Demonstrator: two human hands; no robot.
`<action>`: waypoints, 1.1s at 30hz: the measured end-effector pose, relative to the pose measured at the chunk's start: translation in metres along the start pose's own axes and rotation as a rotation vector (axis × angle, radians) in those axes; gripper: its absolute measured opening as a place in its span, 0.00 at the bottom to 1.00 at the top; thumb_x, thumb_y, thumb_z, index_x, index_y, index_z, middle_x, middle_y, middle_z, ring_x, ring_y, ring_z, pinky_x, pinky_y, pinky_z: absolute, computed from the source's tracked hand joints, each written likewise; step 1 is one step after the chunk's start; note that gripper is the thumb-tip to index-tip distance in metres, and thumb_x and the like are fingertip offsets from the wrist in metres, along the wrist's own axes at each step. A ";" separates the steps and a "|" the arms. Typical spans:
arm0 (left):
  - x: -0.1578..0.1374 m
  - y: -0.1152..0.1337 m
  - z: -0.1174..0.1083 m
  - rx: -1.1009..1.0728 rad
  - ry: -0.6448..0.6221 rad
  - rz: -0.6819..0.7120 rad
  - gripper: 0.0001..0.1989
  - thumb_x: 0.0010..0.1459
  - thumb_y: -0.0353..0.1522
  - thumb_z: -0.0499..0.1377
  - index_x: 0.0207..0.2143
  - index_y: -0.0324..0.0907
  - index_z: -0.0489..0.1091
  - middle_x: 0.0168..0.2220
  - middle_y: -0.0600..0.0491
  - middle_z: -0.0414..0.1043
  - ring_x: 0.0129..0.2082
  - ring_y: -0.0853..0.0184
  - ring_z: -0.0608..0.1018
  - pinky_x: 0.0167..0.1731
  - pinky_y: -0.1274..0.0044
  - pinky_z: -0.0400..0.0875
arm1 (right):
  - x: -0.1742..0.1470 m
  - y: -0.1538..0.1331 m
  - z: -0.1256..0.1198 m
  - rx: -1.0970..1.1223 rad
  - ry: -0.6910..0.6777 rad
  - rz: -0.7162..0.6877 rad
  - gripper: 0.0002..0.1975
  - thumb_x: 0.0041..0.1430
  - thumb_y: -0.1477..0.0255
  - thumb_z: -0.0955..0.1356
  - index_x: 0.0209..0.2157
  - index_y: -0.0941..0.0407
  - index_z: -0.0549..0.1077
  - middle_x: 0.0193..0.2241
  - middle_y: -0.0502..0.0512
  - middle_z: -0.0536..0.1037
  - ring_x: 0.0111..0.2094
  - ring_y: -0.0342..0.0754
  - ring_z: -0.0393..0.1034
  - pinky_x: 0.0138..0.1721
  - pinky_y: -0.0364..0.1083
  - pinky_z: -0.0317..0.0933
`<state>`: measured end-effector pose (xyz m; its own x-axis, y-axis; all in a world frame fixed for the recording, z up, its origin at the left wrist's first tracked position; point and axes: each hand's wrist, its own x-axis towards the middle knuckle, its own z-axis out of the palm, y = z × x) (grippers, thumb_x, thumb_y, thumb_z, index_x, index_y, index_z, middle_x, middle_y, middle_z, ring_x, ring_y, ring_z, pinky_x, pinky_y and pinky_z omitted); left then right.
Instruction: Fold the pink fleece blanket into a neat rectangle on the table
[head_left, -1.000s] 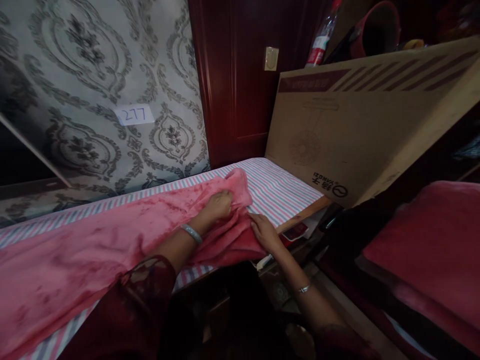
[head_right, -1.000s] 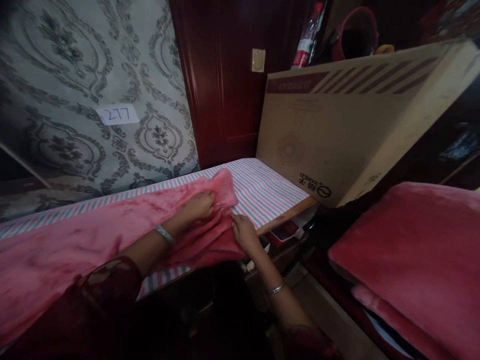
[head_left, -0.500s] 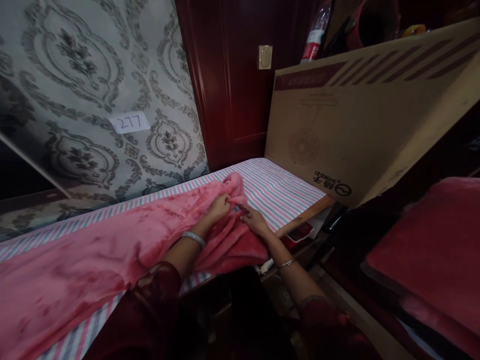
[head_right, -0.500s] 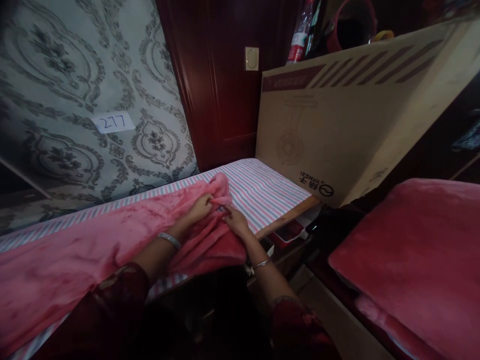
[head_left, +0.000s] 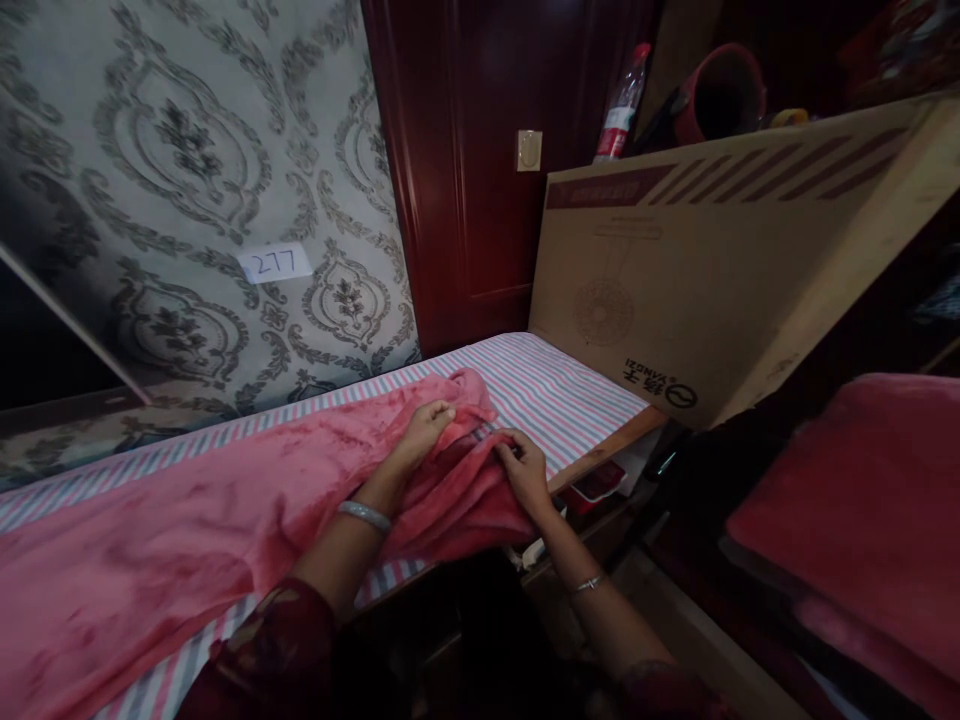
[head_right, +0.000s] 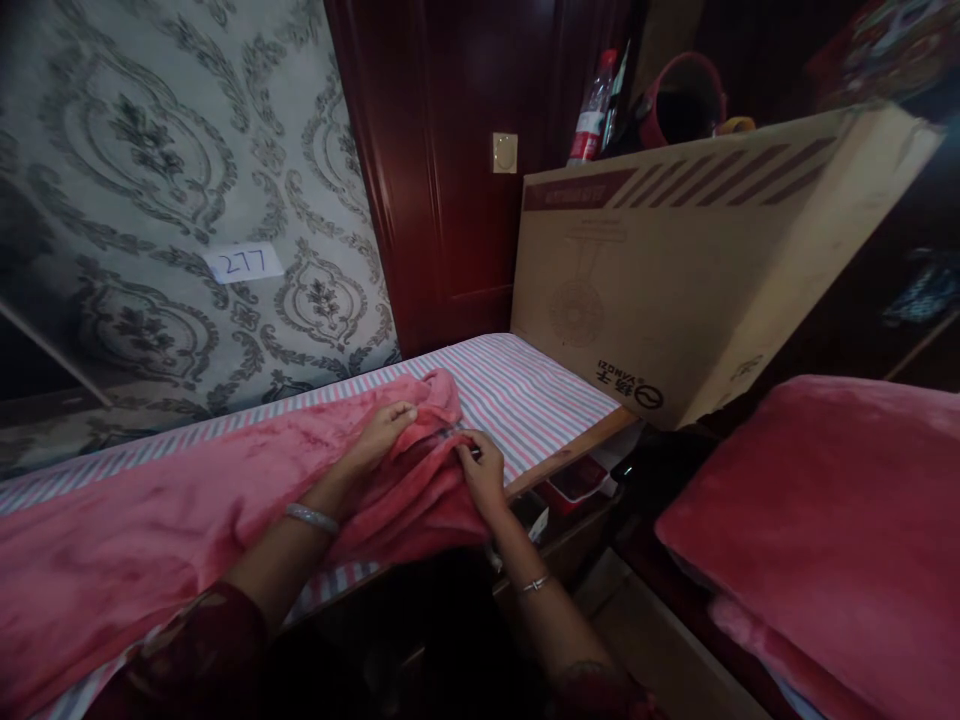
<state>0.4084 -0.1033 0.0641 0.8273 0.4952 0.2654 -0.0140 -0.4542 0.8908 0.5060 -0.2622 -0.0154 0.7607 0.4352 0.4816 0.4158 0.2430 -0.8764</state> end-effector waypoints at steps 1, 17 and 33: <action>-0.005 0.003 -0.001 -0.044 -0.014 -0.007 0.13 0.56 0.42 0.57 0.29 0.40 0.69 0.29 0.54 0.71 0.33 0.66 0.71 0.38 0.74 0.68 | -0.001 -0.003 0.000 -0.008 0.016 -0.020 0.12 0.57 0.64 0.66 0.39 0.54 0.76 0.37 0.55 0.80 0.39 0.51 0.73 0.43 0.49 0.67; -0.046 0.027 -0.002 0.290 -0.185 0.129 0.07 0.56 0.35 0.56 0.35 0.41 0.69 0.35 0.51 0.72 0.35 0.64 0.73 0.39 0.73 0.68 | 0.016 -0.043 -0.010 -0.103 -0.099 -0.162 0.14 0.56 0.66 0.66 0.42 0.53 0.78 0.41 0.56 0.81 0.45 0.53 0.74 0.50 0.51 0.66; -0.174 -0.022 -0.110 0.515 0.108 -0.350 0.07 0.56 0.35 0.55 0.36 0.43 0.67 0.35 0.50 0.76 0.38 0.60 0.77 0.41 0.70 0.69 | 0.047 -0.070 -0.024 0.081 0.193 -0.197 0.11 0.52 0.65 0.69 0.36 0.55 0.75 0.34 0.52 0.78 0.36 0.50 0.71 0.42 0.50 0.67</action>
<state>0.2036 -0.0979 0.0384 0.6719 0.7389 0.0502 0.5418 -0.5366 0.6470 0.5245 -0.2794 0.0685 0.7534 0.2019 0.6258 0.5292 0.3787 -0.7593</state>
